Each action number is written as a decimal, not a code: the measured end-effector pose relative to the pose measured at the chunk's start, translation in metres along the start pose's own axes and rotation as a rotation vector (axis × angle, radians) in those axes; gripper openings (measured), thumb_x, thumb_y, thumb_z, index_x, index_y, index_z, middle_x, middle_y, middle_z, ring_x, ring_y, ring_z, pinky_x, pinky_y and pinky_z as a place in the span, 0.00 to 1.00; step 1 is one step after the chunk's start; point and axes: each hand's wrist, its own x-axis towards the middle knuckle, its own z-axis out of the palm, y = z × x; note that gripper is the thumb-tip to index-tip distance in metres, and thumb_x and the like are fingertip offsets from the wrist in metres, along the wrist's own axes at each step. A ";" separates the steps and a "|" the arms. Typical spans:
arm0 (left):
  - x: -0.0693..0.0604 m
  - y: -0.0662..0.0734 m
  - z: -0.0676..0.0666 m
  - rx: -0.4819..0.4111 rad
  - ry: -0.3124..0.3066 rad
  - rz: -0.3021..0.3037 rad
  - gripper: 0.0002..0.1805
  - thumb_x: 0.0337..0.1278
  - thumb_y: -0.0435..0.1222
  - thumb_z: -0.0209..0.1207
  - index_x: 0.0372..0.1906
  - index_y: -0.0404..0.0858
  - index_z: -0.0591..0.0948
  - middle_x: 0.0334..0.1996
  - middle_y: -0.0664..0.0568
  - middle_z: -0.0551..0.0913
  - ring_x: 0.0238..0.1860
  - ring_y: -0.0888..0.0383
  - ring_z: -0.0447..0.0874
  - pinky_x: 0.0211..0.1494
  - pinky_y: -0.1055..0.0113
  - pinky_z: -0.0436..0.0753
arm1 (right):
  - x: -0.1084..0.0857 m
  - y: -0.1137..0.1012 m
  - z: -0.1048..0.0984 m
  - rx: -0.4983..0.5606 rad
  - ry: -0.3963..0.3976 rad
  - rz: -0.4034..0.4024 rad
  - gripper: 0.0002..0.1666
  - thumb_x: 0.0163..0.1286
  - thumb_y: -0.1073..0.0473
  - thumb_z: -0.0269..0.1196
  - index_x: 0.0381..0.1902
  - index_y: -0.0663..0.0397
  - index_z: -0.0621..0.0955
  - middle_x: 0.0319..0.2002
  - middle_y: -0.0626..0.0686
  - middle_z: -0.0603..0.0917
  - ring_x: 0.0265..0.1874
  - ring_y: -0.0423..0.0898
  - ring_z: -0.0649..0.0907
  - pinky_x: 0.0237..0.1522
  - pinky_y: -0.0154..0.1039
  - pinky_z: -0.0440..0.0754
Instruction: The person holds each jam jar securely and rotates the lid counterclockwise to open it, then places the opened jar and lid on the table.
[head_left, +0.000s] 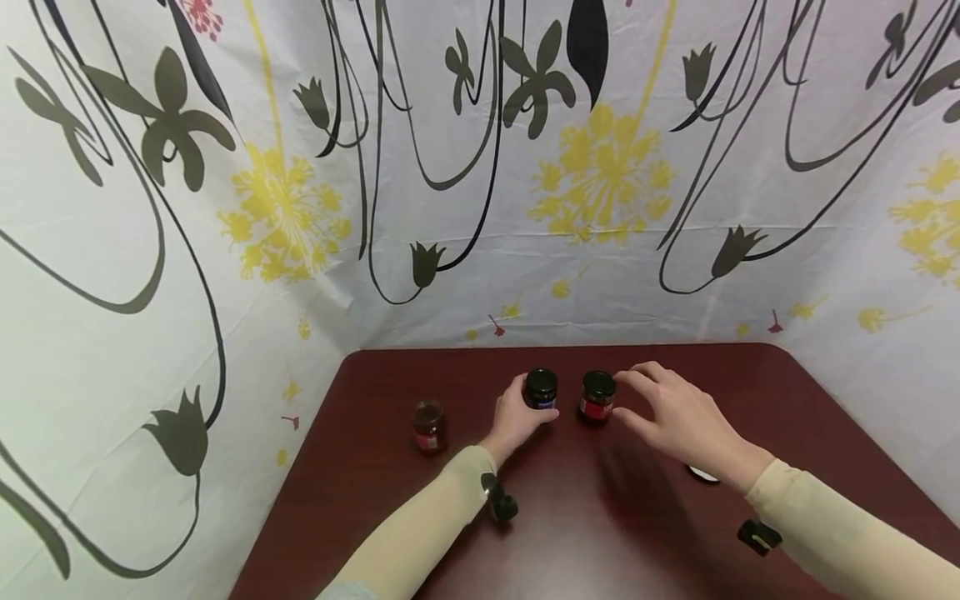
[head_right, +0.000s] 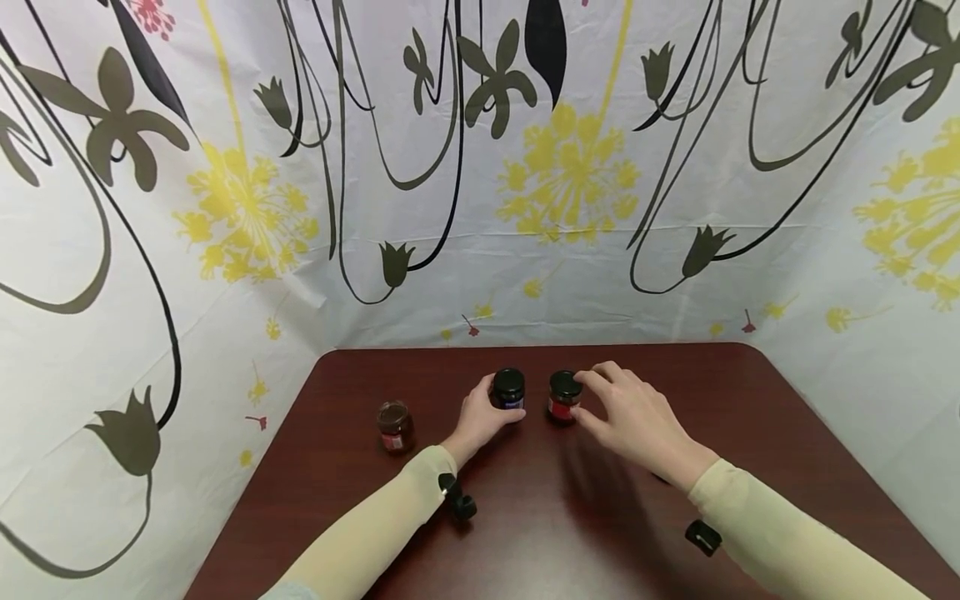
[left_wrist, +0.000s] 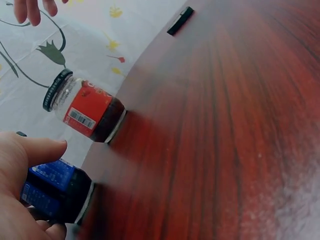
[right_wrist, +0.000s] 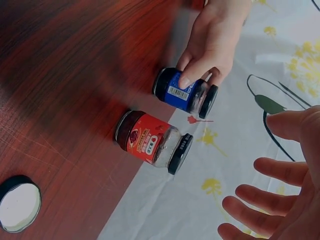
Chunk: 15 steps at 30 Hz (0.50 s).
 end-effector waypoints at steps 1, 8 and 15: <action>0.000 -0.001 0.001 0.007 0.001 -0.003 0.45 0.42 0.44 0.80 0.68 0.43 0.73 0.56 0.51 0.82 0.57 0.51 0.80 0.59 0.52 0.78 | 0.000 0.000 0.000 0.001 -0.002 -0.001 0.31 0.65 0.41 0.69 0.61 0.49 0.80 0.55 0.52 0.78 0.50 0.52 0.81 0.37 0.56 0.82; 0.000 -0.006 0.005 0.011 -0.010 -0.012 0.41 0.44 0.42 0.79 0.66 0.42 0.75 0.53 0.50 0.84 0.55 0.51 0.82 0.57 0.53 0.80 | 0.000 0.000 0.003 0.005 -0.010 0.001 0.31 0.65 0.42 0.69 0.61 0.50 0.80 0.55 0.53 0.78 0.50 0.52 0.81 0.37 0.56 0.83; 0.003 -0.009 0.005 0.006 0.023 0.000 0.35 0.44 0.42 0.79 0.61 0.43 0.80 0.48 0.54 0.86 0.51 0.55 0.84 0.54 0.56 0.81 | 0.002 0.003 0.004 0.009 -0.011 -0.006 0.31 0.66 0.43 0.69 0.61 0.50 0.80 0.55 0.52 0.78 0.50 0.52 0.81 0.36 0.55 0.83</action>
